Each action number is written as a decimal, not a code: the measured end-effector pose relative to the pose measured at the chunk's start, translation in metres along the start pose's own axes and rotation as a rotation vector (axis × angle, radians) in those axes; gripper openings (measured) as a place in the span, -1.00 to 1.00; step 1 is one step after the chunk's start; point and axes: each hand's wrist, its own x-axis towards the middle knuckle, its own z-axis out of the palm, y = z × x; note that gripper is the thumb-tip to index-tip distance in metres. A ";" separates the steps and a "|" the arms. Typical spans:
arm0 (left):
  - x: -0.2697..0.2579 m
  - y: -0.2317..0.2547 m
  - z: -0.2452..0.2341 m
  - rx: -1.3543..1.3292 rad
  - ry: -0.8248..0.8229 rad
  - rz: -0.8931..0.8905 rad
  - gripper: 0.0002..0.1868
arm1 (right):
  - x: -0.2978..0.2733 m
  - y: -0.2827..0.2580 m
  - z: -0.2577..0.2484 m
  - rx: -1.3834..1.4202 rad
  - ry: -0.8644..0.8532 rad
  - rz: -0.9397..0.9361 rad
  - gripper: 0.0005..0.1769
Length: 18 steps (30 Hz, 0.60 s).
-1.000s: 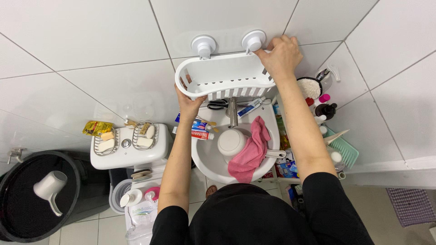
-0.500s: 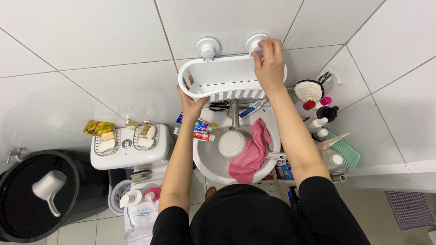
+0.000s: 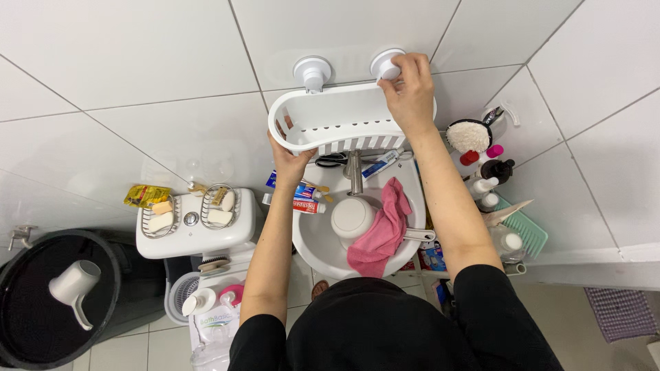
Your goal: The person installs a white plastic bathroom basket onto a tiled wall using suction cups. They place toothpaste and a toothbrush into the basket, then wipe the wall with a pink cloth.
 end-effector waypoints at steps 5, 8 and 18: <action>0.000 0.002 0.000 -0.019 -0.001 -0.008 0.13 | 0.003 0.010 0.001 -0.026 -0.023 0.008 -0.58; 0.000 0.003 -0.001 0.037 0.001 0.007 0.10 | 0.006 0.013 -0.003 -0.010 -0.060 -0.007 -0.60; 0.001 0.003 -0.001 0.020 -0.008 0.018 0.11 | 0.020 0.010 -0.035 0.049 -0.163 -0.039 -0.76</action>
